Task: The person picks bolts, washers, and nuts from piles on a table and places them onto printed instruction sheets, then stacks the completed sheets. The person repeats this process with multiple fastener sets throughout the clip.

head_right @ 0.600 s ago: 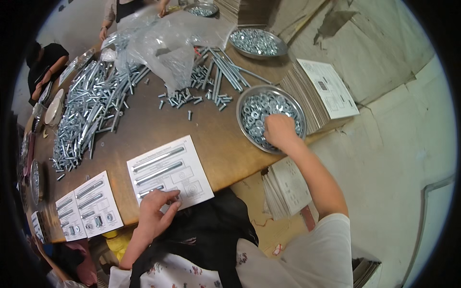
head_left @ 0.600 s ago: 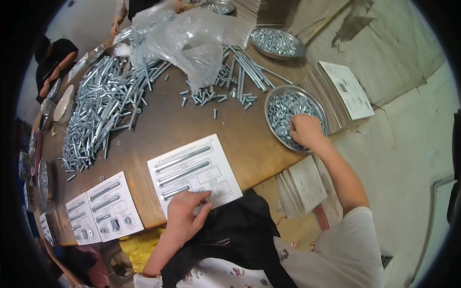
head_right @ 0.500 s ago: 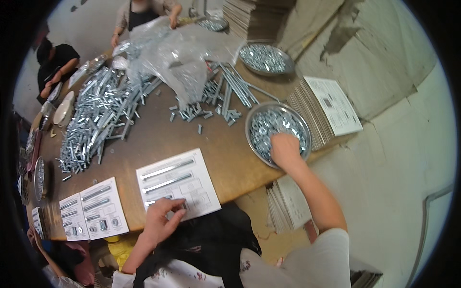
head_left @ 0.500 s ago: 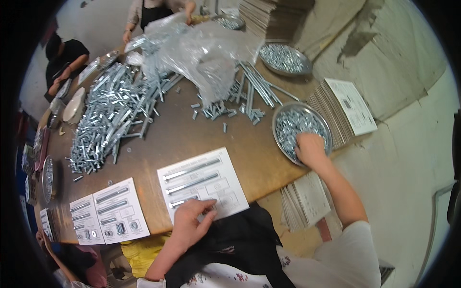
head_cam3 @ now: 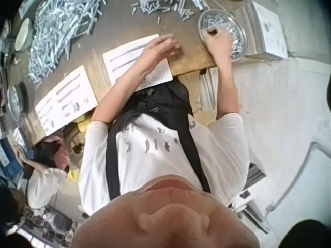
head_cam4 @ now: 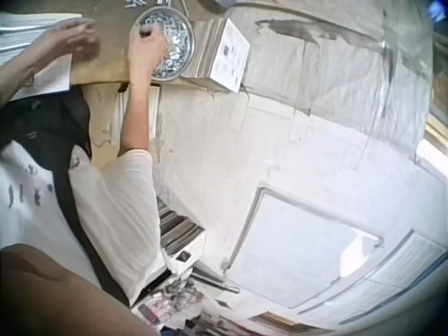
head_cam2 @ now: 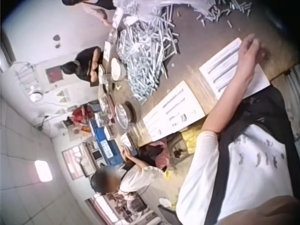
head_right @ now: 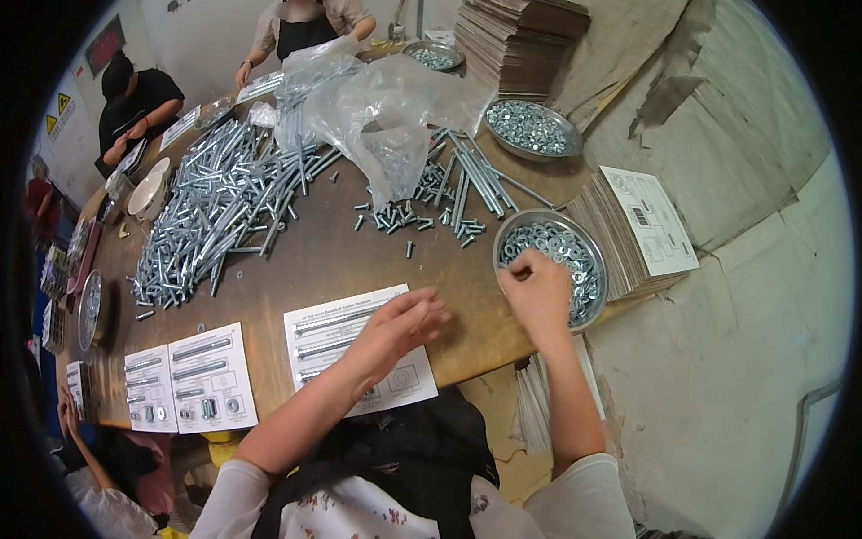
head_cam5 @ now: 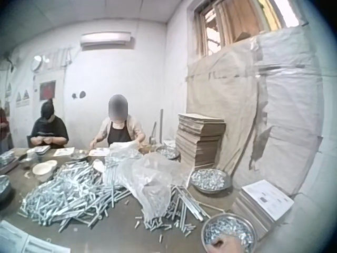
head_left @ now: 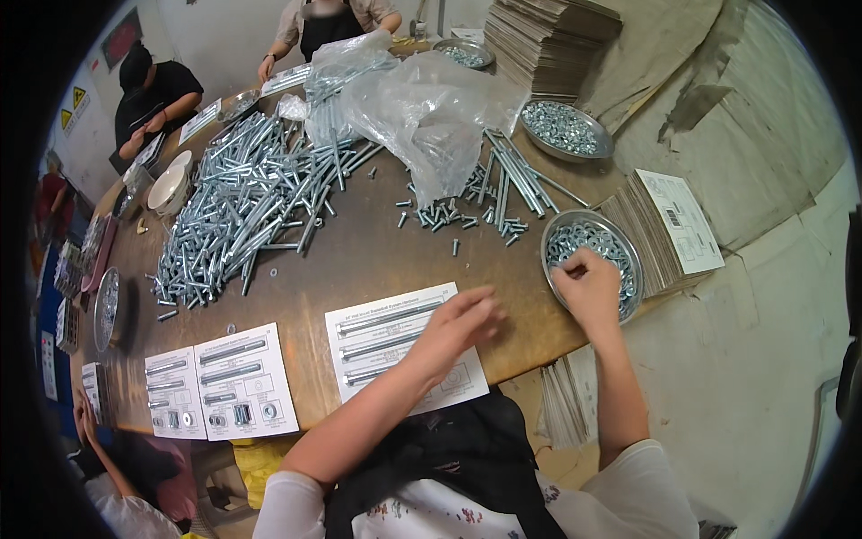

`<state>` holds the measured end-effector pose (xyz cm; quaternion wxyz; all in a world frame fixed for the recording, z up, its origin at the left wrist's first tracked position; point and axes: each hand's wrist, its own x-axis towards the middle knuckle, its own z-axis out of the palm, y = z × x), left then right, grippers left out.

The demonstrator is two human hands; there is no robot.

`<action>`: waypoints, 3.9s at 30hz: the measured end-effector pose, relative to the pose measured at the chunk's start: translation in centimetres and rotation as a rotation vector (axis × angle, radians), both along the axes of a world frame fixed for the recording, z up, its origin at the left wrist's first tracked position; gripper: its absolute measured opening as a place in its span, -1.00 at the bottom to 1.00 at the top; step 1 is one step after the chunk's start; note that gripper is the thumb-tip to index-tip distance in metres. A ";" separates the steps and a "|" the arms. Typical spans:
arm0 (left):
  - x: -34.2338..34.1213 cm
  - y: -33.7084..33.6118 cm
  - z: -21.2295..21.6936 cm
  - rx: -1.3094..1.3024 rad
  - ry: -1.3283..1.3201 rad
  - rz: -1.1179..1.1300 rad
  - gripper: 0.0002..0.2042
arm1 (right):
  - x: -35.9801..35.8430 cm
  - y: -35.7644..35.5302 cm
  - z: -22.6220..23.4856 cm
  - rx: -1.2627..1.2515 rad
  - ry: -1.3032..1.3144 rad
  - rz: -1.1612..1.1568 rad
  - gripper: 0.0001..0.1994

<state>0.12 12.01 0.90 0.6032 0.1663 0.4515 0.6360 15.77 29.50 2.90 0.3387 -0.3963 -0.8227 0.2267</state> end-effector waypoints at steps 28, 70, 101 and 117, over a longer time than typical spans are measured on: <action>-0.2 -3.9 -1.8 0.234 -0.588 -0.089 -0.58 | -2.5 -8.8 -0.2 -0.778 0.143 0.732 -0.45; 3.2 -10.5 -2.9 0.247 -0.350 0.128 -0.47 | -2.6 -16.5 -0.4 0.173 -0.098 0.699 -0.73; -4.4 -35.8 -10.8 -0.408 0.208 1.243 -0.76 | -23.8 -28.2 -6.4 0.213 -0.432 1.264 0.03; -13.4 -46.7 -11.0 -0.459 0.328 1.438 -0.74 | -33.2 -39.8 -8.4 0.310 -0.258 1.284 0.12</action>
